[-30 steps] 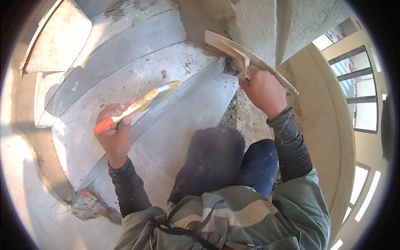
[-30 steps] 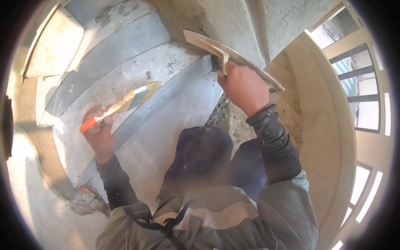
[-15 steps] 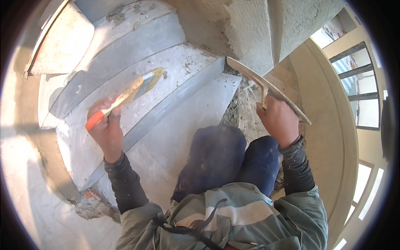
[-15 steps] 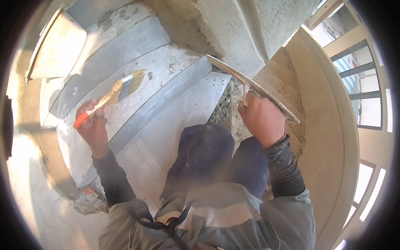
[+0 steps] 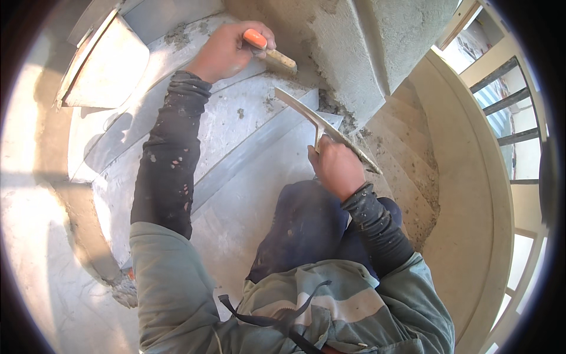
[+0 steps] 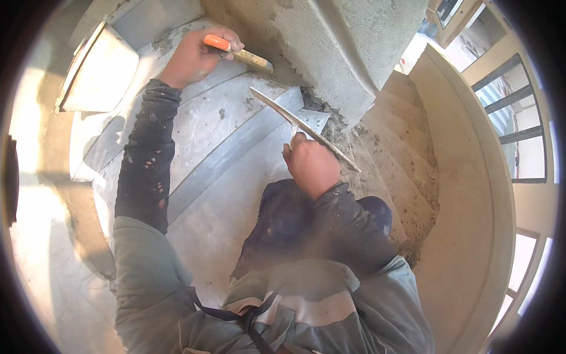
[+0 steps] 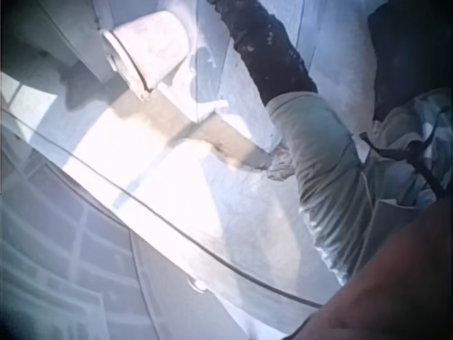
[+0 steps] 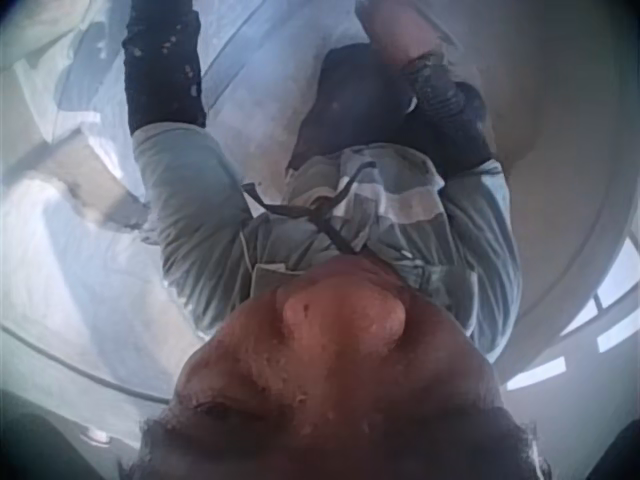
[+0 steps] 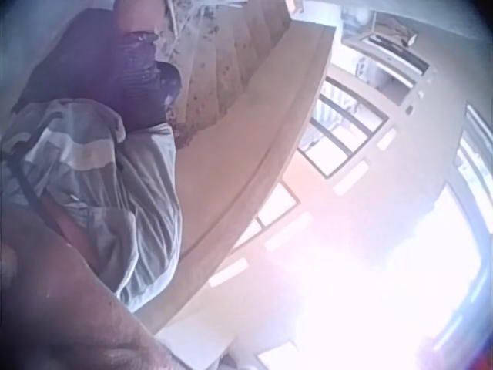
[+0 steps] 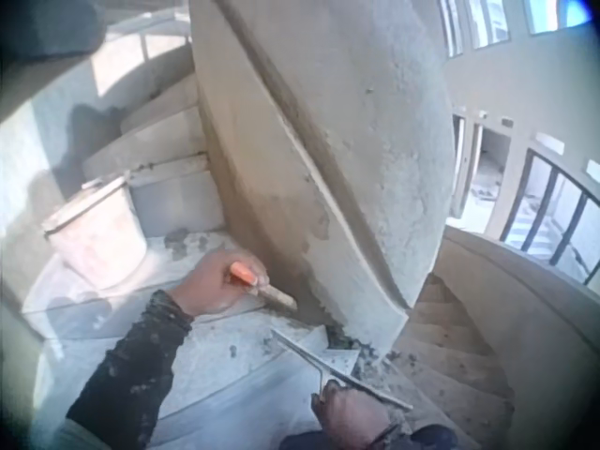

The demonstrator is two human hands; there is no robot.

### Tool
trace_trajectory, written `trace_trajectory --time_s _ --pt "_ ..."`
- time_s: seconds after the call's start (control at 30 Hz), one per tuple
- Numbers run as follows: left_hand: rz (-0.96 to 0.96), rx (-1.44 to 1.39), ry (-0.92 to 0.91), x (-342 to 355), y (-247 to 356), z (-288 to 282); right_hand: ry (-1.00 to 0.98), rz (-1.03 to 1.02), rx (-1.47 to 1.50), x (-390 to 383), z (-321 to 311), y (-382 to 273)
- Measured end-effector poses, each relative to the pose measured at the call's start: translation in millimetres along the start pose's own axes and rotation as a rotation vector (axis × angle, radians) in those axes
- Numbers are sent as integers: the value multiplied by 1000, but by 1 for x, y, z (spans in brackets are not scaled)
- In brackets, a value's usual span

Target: The person applies plaster to the side of a spiral concrete staircase using a trowel and a brush, then mixes more plaster in a bucket.

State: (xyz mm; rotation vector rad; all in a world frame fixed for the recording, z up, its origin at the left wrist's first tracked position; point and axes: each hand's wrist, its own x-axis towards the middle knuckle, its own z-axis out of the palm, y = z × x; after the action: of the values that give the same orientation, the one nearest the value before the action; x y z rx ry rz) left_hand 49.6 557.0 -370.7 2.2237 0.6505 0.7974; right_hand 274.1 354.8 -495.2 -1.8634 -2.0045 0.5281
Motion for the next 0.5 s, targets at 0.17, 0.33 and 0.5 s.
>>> trace_trajectory --time_s 0.17,0.33,0.5 --pt "205 -1 144 -7 59 -30 34 -65 -51 47 14 -16" --pt "364 174 408 -57 101 -34 71 -53 -63 99 29 -19" --pt "42 340 708 -140 92 -19 142 -60 -26 100 -4 -34"
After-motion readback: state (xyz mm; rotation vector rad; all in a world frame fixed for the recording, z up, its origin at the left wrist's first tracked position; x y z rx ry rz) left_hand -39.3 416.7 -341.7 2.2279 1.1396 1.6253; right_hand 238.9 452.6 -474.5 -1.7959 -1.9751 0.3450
